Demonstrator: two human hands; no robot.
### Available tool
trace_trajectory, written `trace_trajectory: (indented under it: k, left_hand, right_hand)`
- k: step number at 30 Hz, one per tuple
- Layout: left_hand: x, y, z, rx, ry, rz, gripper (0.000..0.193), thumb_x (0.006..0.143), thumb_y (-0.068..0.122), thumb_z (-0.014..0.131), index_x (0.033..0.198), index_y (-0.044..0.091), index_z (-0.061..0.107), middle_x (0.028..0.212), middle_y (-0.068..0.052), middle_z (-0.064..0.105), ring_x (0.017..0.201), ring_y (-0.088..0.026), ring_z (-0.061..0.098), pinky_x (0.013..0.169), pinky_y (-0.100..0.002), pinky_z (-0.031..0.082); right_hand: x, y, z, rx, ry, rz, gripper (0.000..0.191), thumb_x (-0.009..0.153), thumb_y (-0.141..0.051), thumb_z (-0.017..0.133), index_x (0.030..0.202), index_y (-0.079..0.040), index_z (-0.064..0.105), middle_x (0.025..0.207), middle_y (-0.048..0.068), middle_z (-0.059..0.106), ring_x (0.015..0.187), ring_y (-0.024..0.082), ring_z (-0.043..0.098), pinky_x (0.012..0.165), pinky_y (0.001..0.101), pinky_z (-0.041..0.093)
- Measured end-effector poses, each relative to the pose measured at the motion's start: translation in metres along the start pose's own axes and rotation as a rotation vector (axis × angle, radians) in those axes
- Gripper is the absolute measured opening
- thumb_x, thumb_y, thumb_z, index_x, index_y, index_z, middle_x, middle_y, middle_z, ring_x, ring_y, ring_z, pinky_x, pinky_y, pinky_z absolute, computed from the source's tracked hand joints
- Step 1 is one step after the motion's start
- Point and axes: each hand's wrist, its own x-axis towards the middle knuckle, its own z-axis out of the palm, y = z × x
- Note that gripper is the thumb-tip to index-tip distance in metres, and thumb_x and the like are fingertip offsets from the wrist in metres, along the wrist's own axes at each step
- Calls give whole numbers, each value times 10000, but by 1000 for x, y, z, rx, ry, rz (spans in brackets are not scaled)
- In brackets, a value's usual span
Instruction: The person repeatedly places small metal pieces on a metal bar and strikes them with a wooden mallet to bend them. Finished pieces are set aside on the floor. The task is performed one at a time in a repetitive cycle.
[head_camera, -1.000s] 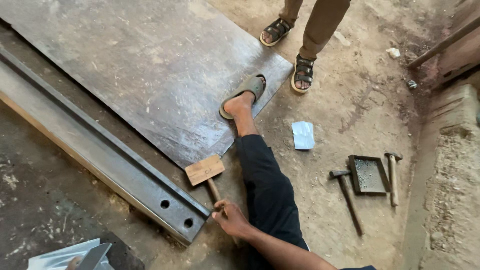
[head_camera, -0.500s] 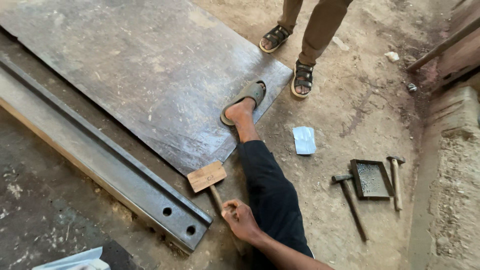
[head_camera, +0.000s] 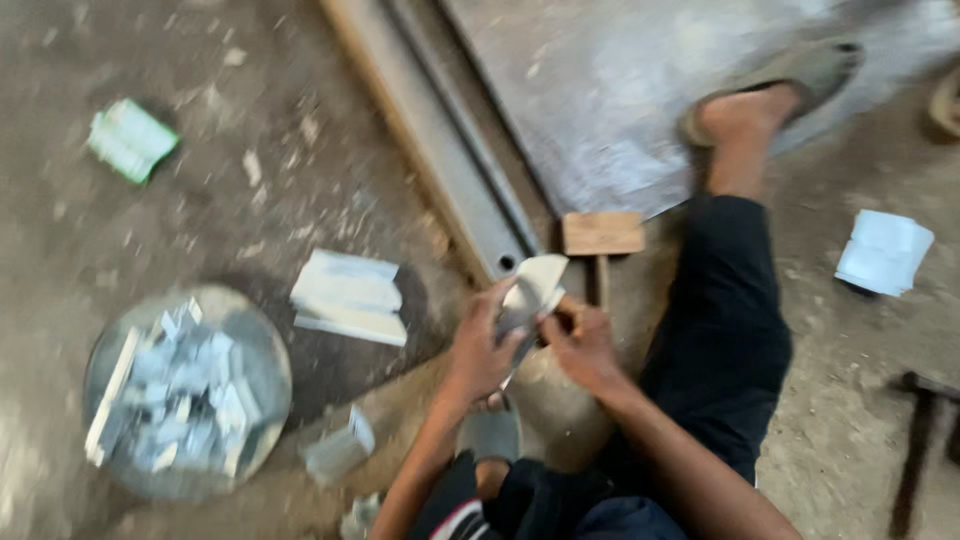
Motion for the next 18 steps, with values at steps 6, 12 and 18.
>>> trace_trajectory:
  k: [6, 12, 18]
  left_hand:
    - [3, 36, -3, 8, -20, -155, 872, 763, 173, 825, 1522, 134, 399, 1391, -193, 586, 1263, -402, 582, 1030, -450, 469]
    - [-1, 31, -4, 19, -34, -163, 847, 749, 214, 867, 1502, 264, 483, 1327, -129, 647, 1187, -356, 641, 984, -429, 518]
    - [-8, 24, -17, 315, -259, -48, 821, 770, 222, 849, 1519, 325, 527, 1189, -104, 646, 1105, -323, 656, 905, -421, 541]
  right_hand:
    - [-14, -28, -18, 128, 51, -111, 128, 1005, -96, 675, 1050, 14, 721, 860, 21, 677, 793, 64, 596, 693, 272, 505]
    - [-16, -56, -29, 357, 120, -145, 315, 917, -87, 667, 1228, -49, 632, 1048, -27, 709, 931, 55, 670, 826, 227, 559]
    - [-7, -50, -43, -49, -8, -237, 180, 909, -77, 739, 1073, -2, 735, 954, 36, 724, 914, 84, 645, 804, 248, 516]
